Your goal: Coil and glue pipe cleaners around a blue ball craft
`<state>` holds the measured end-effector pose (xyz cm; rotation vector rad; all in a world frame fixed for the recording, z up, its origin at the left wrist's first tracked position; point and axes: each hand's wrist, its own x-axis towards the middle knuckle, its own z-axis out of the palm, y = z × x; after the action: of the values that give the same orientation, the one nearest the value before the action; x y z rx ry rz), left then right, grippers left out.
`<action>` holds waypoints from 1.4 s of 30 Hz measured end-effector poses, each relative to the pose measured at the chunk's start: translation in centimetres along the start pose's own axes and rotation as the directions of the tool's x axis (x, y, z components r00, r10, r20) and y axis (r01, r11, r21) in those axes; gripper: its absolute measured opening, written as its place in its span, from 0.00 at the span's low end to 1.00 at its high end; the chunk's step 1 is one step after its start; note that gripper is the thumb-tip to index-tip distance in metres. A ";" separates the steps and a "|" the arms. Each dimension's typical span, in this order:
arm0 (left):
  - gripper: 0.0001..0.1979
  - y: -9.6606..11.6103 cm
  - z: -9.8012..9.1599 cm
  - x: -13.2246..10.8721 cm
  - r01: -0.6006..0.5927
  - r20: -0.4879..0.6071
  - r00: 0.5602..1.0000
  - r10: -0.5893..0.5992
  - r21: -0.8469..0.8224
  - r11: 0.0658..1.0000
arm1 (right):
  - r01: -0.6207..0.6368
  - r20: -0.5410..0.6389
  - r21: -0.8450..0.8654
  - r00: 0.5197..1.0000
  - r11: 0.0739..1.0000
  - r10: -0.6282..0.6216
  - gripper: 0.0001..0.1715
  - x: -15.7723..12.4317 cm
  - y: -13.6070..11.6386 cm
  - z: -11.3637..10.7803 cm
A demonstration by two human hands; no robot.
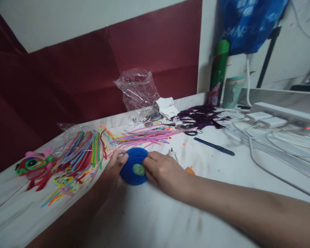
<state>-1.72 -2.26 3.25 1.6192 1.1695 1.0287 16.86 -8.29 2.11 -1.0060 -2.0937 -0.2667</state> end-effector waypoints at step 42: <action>0.20 0.7 -0.3 -0.1 -0.005 0.067 0.998 0.004 0.004 1.000 | -0.024 0.029 0.023 0.999 0.999 0.024 0.14 0.1 0.1 -0.7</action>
<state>-1.86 -2.47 4.00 1.6481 1.1245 0.9677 17.26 -8.54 2.64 -1.0261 -2.1042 -0.2169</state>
